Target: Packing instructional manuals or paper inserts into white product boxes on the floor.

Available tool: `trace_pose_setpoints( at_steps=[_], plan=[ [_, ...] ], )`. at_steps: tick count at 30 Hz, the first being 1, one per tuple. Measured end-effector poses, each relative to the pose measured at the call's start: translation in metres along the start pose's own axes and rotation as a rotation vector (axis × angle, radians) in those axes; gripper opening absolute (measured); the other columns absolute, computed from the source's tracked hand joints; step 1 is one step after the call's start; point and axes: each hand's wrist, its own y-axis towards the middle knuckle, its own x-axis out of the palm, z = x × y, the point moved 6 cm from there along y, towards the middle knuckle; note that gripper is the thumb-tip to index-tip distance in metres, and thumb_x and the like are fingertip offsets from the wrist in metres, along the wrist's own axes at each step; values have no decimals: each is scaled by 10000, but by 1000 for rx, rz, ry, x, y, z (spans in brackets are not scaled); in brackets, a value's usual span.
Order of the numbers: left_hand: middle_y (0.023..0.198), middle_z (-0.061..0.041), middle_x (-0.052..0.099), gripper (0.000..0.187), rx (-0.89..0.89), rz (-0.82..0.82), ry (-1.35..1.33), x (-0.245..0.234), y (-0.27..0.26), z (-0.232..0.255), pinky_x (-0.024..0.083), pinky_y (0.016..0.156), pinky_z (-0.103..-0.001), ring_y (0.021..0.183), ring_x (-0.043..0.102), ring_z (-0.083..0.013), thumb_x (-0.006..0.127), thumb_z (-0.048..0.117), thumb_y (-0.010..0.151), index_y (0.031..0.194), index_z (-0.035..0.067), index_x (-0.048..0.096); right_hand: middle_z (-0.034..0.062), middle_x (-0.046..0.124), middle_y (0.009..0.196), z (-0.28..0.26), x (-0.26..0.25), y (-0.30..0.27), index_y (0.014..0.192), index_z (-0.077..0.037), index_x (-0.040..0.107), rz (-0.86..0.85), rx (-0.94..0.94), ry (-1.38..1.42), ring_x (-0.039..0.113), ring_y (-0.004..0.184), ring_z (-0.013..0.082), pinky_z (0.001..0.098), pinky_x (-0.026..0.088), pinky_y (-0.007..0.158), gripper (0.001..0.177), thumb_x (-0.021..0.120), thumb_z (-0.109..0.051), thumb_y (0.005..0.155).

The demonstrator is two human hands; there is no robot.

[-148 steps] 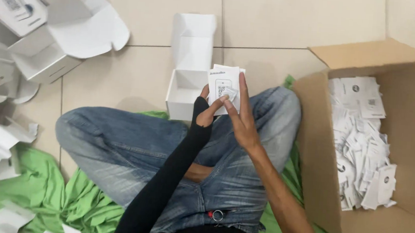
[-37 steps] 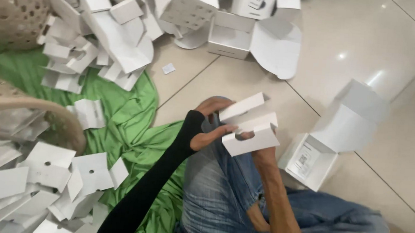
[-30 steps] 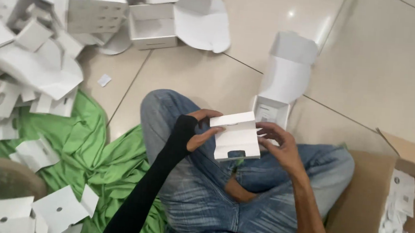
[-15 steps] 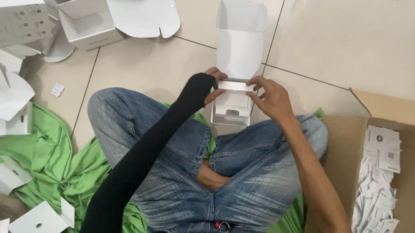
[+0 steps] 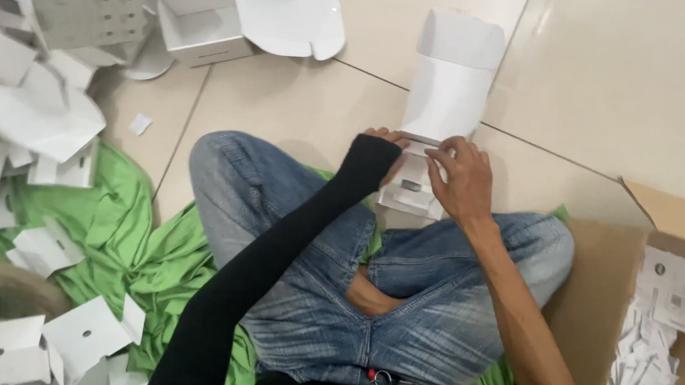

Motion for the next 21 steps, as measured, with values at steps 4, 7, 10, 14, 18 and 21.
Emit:
trace_pose_setpoints(
  at_steps=[4, 7, 10, 14, 18, 21],
  plan=[
    [1132, -137, 694, 283, -182, 116, -77, -119, -34, 22, 499, 834, -451, 984, 659, -323, 703, 160, 906, 1153, 25, 674, 54, 633, 1091, -79, -7, 37, 1096, -129, 790, 18, -86, 235, 613, 939, 236, 405, 476, 825, 156, 750, -175, 952],
    [1215, -118, 698, 321, -371, 231, -58, -209, -94, 19, 516, 915, -448, 1096, 672, -321, 691, 163, 954, 1259, 67, 658, 60, 640, 1133, -163, 1, 72, 1143, -129, 787, -104, -80, 532, 599, 869, 211, 374, 480, 771, 192, 741, -204, 972],
    [1246, -107, 707, 342, -546, 391, 45, -298, -183, 11, 522, 957, -431, 1133, 673, -311, 687, 152, 961, 1297, 98, 653, 56, 647, 1183, -267, 23, 92, 1176, -115, 771, -283, -163, 779, 595, 871, 182, 340, 477, 741, 214, 714, -205, 991],
    [1207, -95, 731, 329, -867, 669, 228, -402, -316, 15, 535, 928, -379, 1071, 691, -258, 685, 111, 975, 1303, 105, 660, 76, 636, 1300, -406, 61, 85, 1257, -96, 730, -493, -501, 979, 630, 1040, 189, 330, 522, 879, 245, 674, -192, 1038],
    [1231, -94, 751, 267, -1047, 967, 140, -452, -440, 33, 523, 980, -368, 1106, 717, -238, 611, 132, 1037, 1297, 98, 656, 78, 623, 1351, -519, 107, 41, 1309, -104, 669, -749, -655, 980, 661, 1106, 258, 381, 543, 937, 397, 741, -259, 950],
    [1241, -98, 726, 403, -1175, 855, 268, -437, -499, 43, 538, 1006, -361, 1167, 721, -245, 628, 174, 981, 1378, 106, 614, 191, 517, 1461, -570, 153, -26, 1403, -47, 570, -799, -889, 937, 540, 1328, 399, 479, 455, 1084, 649, 814, -305, 860]
  ],
)
